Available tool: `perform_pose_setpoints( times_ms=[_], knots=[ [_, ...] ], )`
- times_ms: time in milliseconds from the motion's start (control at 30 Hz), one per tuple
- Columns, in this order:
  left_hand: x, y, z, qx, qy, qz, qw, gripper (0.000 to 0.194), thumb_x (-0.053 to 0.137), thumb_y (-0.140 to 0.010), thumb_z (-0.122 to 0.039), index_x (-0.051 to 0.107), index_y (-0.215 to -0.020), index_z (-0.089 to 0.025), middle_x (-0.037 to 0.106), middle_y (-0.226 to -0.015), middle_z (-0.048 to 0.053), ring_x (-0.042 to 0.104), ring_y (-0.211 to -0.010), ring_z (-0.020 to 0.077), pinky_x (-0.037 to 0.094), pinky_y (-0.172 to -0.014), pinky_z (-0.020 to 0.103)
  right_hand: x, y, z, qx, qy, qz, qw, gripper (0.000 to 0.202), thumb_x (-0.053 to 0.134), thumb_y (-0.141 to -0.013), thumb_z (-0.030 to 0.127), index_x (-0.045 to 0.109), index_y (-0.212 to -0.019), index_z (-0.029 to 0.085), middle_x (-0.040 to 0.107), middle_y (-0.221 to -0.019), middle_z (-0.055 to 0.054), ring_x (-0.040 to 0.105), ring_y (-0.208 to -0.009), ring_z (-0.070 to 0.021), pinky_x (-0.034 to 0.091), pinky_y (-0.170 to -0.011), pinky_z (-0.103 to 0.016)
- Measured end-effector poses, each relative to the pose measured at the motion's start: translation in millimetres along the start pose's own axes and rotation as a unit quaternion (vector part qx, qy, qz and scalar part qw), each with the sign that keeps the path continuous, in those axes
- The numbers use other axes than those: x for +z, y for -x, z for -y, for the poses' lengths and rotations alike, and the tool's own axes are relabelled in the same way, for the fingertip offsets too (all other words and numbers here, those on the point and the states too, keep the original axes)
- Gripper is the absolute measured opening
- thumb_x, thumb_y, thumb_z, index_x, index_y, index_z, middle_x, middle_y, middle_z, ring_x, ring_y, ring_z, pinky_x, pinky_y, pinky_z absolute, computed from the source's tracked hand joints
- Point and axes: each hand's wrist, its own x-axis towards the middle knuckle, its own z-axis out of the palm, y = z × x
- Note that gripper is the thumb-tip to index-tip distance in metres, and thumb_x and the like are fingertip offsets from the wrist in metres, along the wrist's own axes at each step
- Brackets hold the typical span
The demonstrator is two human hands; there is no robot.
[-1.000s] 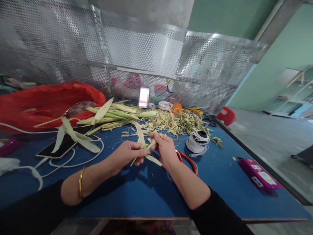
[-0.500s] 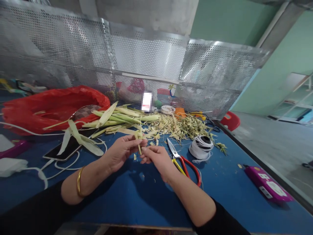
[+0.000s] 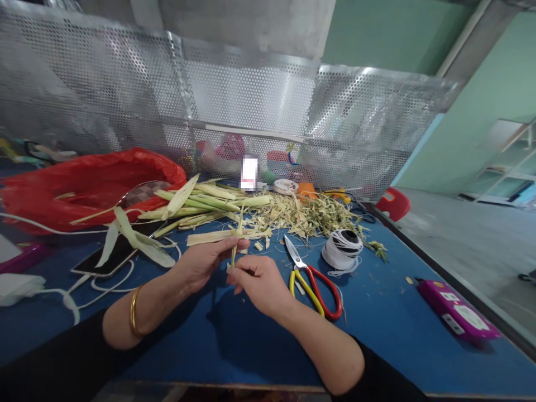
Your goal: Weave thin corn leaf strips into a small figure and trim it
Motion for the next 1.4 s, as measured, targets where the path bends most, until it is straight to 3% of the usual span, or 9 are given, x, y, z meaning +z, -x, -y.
perform_pose_setpoints(
  times_ms=[267, 333, 467, 533, 633, 867, 1167, 1300, 1400],
  knots=[
    [0.1, 0, -1, -0.001, 0.016, -0.006, 1.000, 0.022, 0.078, -0.065, -0.021, 0.073, -0.085, -0.013, 0.074, -0.079, 0.005, 0.067, -0.076, 0.0153, 0.053, -0.075, 0.025, -1, 7, 1, -0.135, 0.174, 0.049, 0.974, 0.033, 0.054, -0.088, 0.027, 0.052, -0.057, 0.020, 0.053, -0.062, 0.001, 0.052, -0.062, -0.0131, 0.039, -0.060, -0.024],
    [-2.0, -1, -4, 0.008, 0.001, 0.002, 1.000, 0.018, 0.077, -0.066, -0.023, 0.073, -0.079, -0.012, 0.073, -0.074, 0.004, 0.066, -0.070, 0.0136, 0.052, -0.073, 0.024, -7, 7, 5, -0.172, 0.238, -0.015, 0.956, 0.030, 0.049, -0.091, 0.028, 0.056, -0.063, 0.020, 0.055, -0.066, -0.001, 0.053, -0.065, -0.0148, 0.039, -0.064, -0.026],
    [-5.1, -1, -11, 0.000, -0.030, 0.030, 0.999, 0.017, 0.074, -0.067, -0.027, 0.071, -0.069, -0.010, 0.069, -0.065, 0.004, 0.063, -0.061, 0.0120, 0.051, -0.065, 0.022, -22, 2, 7, -0.183, 0.343, -0.229, 0.892, 0.018, 0.050, -0.091, 0.032, 0.062, -0.089, 0.019, 0.063, -0.093, -0.010, 0.057, -0.090, -0.0232, 0.040, -0.078, -0.032],
    [-4.4, 0, -12, -0.020, -0.031, 0.041, 0.998, 0.024, 0.071, -0.071, -0.034, 0.071, -0.071, -0.010, 0.069, -0.066, 0.004, 0.062, -0.058, 0.0122, 0.051, -0.062, 0.023, -26, -2, 3, -0.158, 0.387, -0.210, 0.883, 0.016, 0.052, -0.091, 0.032, 0.061, -0.093, 0.019, 0.065, -0.095, -0.010, 0.058, -0.090, -0.0236, 0.038, -0.080, -0.032],
    [-1.9, 2, -11, -0.036, -0.041, 0.045, 0.998, 0.031, 0.069, -0.073, -0.043, 0.069, -0.075, -0.012, 0.066, -0.063, 0.002, 0.059, -0.055, 0.0112, 0.050, -0.059, 0.023, -25, -5, -6, -0.123, 0.417, -0.130, 0.891, 0.023, 0.045, -0.095, 0.027, 0.056, -0.075, 0.021, 0.063, -0.069, -0.002, 0.056, -0.066, -0.0168, 0.036, -0.075, -0.029],
    [-3.7, -2, 2, 0.025, -0.171, 0.061, 0.983, 0.037, 0.078, -0.061, -0.045, 0.061, -0.065, -0.013, 0.063, -0.061, 0.000, 0.053, -0.051, 0.0092, 0.040, -0.048, 0.021, -16, -2, -10, -0.142, 0.452, -0.102, 0.875, 0.031, 0.040, -0.095, 0.022, 0.046, -0.065, 0.020, 0.056, -0.060, 0.002, 0.048, -0.057, -0.0133, 0.030, -0.067, -0.027],
    [-7.7, -7, -8, 0.049, -0.195, 0.024, 0.979, 0.035, 0.076, -0.064, -0.043, 0.061, -0.056, -0.012, 0.049, -0.045, -0.004, 0.032, -0.039, 0.0034, 0.019, -0.038, 0.019, -17, 5, 3, -0.154, 0.383, -0.077, 0.907, 0.030, 0.042, -0.093, 0.022, 0.046, -0.063, 0.018, 0.050, -0.059, 0.003, 0.046, -0.057, -0.0112, 0.031, -0.070, -0.027],
    [-10.0, -6, -10, 0.048, -0.200, 0.063, 0.977, 0.034, 0.074, -0.067, -0.043, 0.062, -0.058, -0.012, 0.055, -0.052, -0.002, 0.029, -0.039, 0.0024, 0.016, -0.039, 0.020, -22, 1, 2, -0.055, 0.248, -0.056, 0.966, 0.036, 0.045, -0.092, 0.037, 0.055, -0.063, 0.018, 0.047, -0.055, 0.003, 0.044, -0.055, -0.0115, 0.029, -0.058, -0.026],
    [-8.2, -1, -13, 0.027, -0.209, 0.125, 0.970, 0.036, 0.074, -0.067, -0.046, 0.065, -0.064, -0.012, 0.060, -0.058, 0.000, 0.028, -0.039, 0.0017, 0.014, -0.039, 0.020, -27, -6, -1, 0.023, 0.070, -0.103, 0.992, 0.038, 0.052, -0.085, 0.051, 0.060, -0.069, 0.018, 0.049, -0.057, 0.003, 0.043, -0.054, -0.0116, 0.029, -0.052, -0.025]
  ],
)
